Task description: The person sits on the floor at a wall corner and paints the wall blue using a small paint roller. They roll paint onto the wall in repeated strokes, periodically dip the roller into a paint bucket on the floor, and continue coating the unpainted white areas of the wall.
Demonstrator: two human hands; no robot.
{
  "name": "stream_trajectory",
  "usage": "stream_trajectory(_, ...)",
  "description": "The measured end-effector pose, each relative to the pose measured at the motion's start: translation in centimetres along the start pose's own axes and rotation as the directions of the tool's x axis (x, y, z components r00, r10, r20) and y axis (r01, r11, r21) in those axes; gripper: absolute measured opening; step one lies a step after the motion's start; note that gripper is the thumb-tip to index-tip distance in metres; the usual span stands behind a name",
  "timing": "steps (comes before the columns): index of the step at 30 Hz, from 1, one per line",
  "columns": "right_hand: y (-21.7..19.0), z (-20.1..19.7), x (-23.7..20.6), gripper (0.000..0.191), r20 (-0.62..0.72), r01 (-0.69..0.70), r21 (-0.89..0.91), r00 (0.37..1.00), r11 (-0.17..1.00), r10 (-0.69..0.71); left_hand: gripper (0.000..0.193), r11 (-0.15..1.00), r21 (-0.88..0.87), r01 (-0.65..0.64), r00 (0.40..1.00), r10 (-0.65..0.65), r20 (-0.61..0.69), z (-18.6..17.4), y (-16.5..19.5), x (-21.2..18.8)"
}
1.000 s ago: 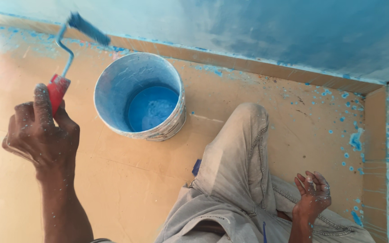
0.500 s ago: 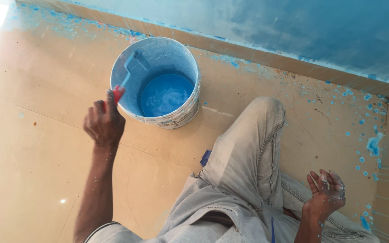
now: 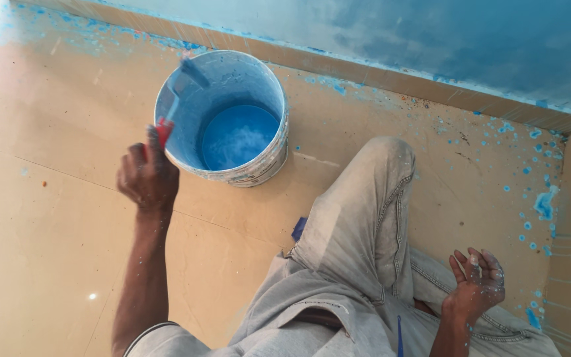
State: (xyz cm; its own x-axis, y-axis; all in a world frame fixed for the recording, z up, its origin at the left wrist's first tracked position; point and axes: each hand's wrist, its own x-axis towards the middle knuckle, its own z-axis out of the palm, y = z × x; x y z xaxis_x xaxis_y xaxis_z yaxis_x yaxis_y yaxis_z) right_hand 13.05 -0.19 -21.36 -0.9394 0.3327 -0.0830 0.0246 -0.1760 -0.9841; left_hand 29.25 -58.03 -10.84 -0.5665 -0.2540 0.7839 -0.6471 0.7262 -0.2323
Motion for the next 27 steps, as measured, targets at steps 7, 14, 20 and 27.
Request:
stream_trajectory(7, 0.1, 0.6, -0.2, 0.025, -0.037, -0.037, -0.016, 0.999, 0.999, 0.036, 0.038, 0.997, 0.019, -0.071, 0.988, 0.068, 0.137, 0.3, 0.7, 0.2)
stream_trajectory(14, 1.3, -1.0, 0.4, 0.028, -0.011, -0.013, 0.011, 1.0, 1.0, 0.013, 0.036, 0.998, -0.041, -0.047, 0.992, 0.051, 0.119, 1.2, 1.2, 0.2)
stream_trajectory(20, 3.0, -2.8, 1.5, 0.028, -0.052, -0.001, 0.07, 0.999, 0.998, 0.004, 0.037, 0.958, -0.246, 0.147, 0.987, -0.128, 0.093, 0.9, 2.9, 1.1)
stream_trajectory(27, 4.4, -4.0, 4.5, 0.031, -0.14, -0.068, 0.085, 0.987, 0.994, 0.079, 0.034, -0.153, -0.574, 0.804, 0.484, -0.392, 0.782, 3.5, 9.3, 5.0)
